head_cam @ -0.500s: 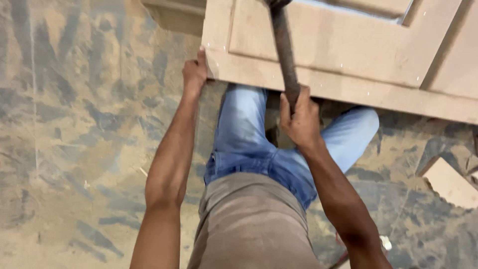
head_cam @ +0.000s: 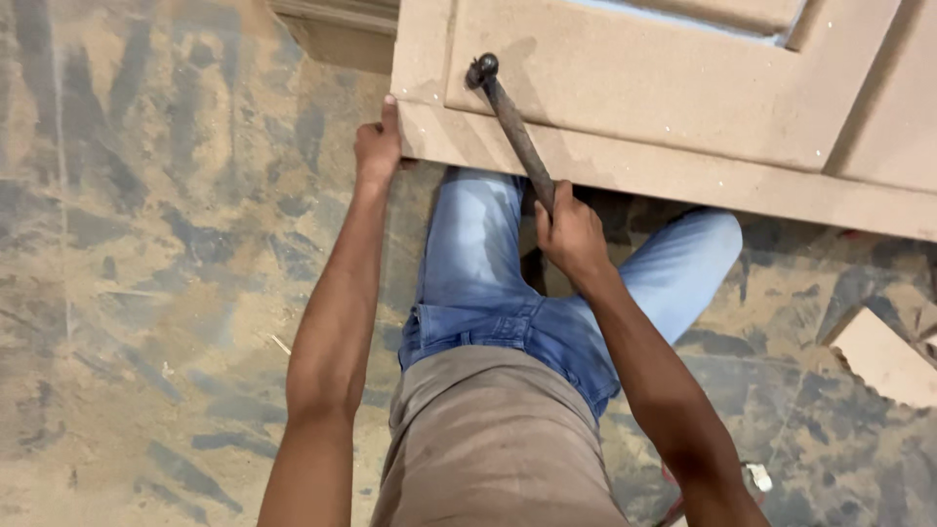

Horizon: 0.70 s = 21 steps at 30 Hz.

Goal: The person constructs a wooden panel by hammering small nails into thin strips of material to secure them onto a larger board.

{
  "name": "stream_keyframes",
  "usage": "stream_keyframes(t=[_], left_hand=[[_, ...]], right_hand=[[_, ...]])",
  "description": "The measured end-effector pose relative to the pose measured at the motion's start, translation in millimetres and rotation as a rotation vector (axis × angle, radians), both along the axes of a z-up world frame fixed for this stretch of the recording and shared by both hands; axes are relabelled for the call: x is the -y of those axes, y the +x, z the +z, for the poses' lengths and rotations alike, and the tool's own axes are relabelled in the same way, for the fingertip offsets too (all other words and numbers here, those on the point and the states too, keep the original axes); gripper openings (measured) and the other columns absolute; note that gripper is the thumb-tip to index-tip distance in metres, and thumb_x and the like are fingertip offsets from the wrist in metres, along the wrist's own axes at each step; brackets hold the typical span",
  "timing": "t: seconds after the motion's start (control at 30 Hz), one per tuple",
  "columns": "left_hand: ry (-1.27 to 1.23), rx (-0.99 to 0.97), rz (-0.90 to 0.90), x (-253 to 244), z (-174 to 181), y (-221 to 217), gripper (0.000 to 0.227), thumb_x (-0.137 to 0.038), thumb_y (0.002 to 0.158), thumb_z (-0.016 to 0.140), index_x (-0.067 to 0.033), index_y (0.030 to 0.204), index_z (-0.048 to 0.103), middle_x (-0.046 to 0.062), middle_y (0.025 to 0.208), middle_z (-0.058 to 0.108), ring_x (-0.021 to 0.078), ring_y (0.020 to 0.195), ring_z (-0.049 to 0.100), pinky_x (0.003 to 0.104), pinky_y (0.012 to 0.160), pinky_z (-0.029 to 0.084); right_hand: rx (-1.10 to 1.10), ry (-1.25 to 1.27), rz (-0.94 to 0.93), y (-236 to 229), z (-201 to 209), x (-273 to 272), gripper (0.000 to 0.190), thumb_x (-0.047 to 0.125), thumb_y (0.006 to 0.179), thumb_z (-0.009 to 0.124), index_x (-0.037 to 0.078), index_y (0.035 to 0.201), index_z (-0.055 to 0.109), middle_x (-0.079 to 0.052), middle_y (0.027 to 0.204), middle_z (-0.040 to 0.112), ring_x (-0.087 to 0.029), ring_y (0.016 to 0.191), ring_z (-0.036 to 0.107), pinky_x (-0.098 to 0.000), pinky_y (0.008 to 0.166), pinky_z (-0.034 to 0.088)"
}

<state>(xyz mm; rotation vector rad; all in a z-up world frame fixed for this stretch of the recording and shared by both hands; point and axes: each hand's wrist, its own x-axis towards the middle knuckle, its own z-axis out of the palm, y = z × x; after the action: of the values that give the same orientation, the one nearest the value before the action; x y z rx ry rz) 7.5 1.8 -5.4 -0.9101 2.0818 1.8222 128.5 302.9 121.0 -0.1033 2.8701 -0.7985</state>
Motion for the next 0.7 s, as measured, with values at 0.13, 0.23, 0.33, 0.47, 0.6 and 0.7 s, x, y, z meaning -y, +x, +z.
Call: stream_keyframes(t=[0.13,0.23,0.33,0.47,0.6,0.7], left_hand=[[0.262,-0.11,0.039,9.7,-4.2,16.4,0.067,-0.054,0.097,0.068,0.0133,0.092,0.071,0.018,0.076,0.07,0.0194,0.059,0.064,0.032,0.05,0.05],[0.234,-0.058,0.021,9.8,-4.4,28.2,0.058,-0.046,0.09,0.078,0.0115,0.092,0.072,0.016,0.077,0.074,0.0179,0.061,0.069,0.031,0.054,0.057],[0.227,-0.07,0.01,12.8,-0.2,23.9,0.057,-0.045,0.089,0.079,0.0124,0.091,0.073,0.016,0.076,0.073,0.0185,0.061,0.068,0.031,0.054,0.056],[0.245,-0.047,0.021,14.3,12.6,18.5,0.057,-0.044,0.086,0.08,0.0124,0.091,0.073,0.016,0.077,0.074,0.0198,0.061,0.07,0.032,0.055,0.057],[0.132,-0.063,-0.082,11.8,19.2,30.2,0.058,-0.047,0.092,0.076,0.0112,0.091,0.075,0.016,0.076,0.074,0.0195,0.061,0.069,0.031,0.056,0.054],[0.218,-0.087,-0.002,16.8,27.3,-0.2,0.053,-0.041,0.086,0.081,0.0107,0.094,0.073,0.015,0.078,0.074,0.0196,0.062,0.07,0.033,0.054,0.057]], right_hand=[[0.064,-0.186,-0.083,5.0,11.4,5.2,0.024,0.018,0.101,0.066,-0.002,0.107,0.053,-0.027,0.072,0.064,-0.047,0.066,0.066,-0.0521,0.057,0.048],[0.062,-0.251,-0.118,11.0,18.9,5.1,0.022,0.015,0.099,0.067,-0.002,0.106,0.055,-0.024,0.069,0.062,-0.041,0.061,0.067,-0.0474,0.054,0.048],[-0.001,-0.296,-0.12,6.8,21.4,5.6,0.02,0.014,0.099,0.067,-0.002,0.105,0.056,-0.023,0.069,0.062,-0.038,0.06,0.068,-0.0453,0.052,0.049],[-0.065,-0.321,-0.109,2.9,24.3,5.2,0.019,0.013,0.098,0.066,-0.001,0.107,0.058,-0.021,0.068,0.063,-0.037,0.061,0.069,-0.044,0.053,0.05],[0.008,-0.257,-0.169,10.1,24.8,-2.8,0.02,0.016,0.102,0.069,-0.001,0.106,0.059,-0.022,0.068,0.061,-0.037,0.056,0.064,-0.0438,0.053,0.046],[-0.271,-0.241,-0.013,-13.5,24.5,-4.3,0.024,0.016,0.099,0.07,-0.001,0.111,0.059,-0.021,0.076,0.065,-0.036,0.067,0.069,-0.0401,0.057,0.051]])
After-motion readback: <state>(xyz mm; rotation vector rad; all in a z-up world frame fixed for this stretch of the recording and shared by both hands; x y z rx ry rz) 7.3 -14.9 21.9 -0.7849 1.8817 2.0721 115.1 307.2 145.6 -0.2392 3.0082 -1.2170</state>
